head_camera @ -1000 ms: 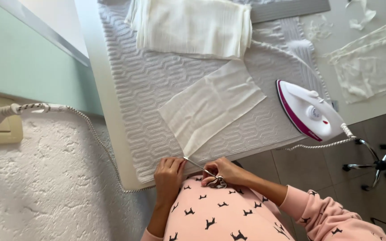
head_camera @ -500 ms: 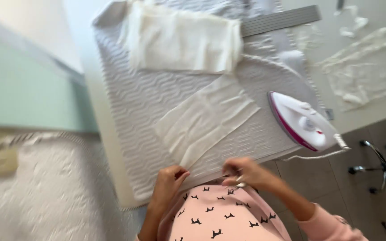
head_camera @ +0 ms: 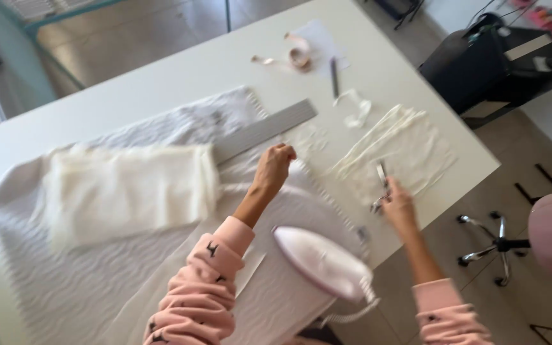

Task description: The person irons a piece of white fabric on a table, then uses scissors to trim the edges. They repeat this process of ironing and trimming on multiple pieces of fabric.

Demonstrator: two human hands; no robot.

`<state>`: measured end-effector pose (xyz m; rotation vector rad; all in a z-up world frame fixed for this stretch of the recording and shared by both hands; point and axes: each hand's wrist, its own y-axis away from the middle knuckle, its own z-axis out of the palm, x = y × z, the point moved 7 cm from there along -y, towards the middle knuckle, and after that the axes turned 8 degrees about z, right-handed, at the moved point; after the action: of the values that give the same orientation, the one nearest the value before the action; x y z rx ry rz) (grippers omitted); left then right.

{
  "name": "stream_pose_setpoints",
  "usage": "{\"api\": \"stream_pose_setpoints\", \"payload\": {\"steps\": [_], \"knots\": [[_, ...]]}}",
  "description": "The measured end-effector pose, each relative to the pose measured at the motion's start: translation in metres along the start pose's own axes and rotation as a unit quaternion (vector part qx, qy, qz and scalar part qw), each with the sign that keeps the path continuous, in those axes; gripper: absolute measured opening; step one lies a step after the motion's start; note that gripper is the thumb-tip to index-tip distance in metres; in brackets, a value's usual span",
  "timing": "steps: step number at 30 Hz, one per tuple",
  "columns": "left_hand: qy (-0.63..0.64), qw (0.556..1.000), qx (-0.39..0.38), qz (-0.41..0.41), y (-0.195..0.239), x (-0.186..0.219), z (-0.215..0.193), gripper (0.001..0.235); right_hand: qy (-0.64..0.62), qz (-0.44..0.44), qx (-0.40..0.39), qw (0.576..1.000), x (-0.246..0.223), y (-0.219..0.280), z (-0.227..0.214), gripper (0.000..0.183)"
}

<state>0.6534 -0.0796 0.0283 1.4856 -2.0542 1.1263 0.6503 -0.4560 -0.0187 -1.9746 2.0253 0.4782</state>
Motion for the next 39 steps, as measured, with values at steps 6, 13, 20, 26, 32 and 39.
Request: {"api": "stream_pose_setpoints", "payload": {"steps": [6, 13, 20, 26, 32, 39], "knots": [[-0.232, 0.964, -0.055, -0.120, -0.052, -0.048, 0.107, 0.071, 0.039, 0.003, 0.031, 0.999, 0.003, -0.027, 0.006, 0.070], [-0.034, 0.997, -0.050, -0.045, -0.080, 0.010, 0.119, 0.065, 0.121, -0.012, 0.015, 0.992, -0.003, -0.025, 0.001, 0.062], [-0.239, 0.965, -0.108, 0.001, -0.072, -0.051, 0.161, 0.073, 0.047, -0.084, 0.011, 0.995, -0.084, -0.003, -0.041, 0.045], [-0.142, 0.987, -0.078, -0.009, -0.072, -0.039, 0.157, 0.080, 0.048, -0.114, 0.014, 0.992, -0.097, 0.007, -0.056, 0.040], [-0.095, 0.993, -0.072, -0.009, -0.086, -0.031, 0.163, 0.069, -0.018, -0.098, 0.002, 0.995, -0.091, 0.008, -0.036, 0.043], [0.074, 0.996, -0.023, -0.036, -0.155, -0.034, 0.172, 0.014, -0.095, -0.058, 0.005, 0.994, -0.059, 0.044, -0.055, 0.034]]}}
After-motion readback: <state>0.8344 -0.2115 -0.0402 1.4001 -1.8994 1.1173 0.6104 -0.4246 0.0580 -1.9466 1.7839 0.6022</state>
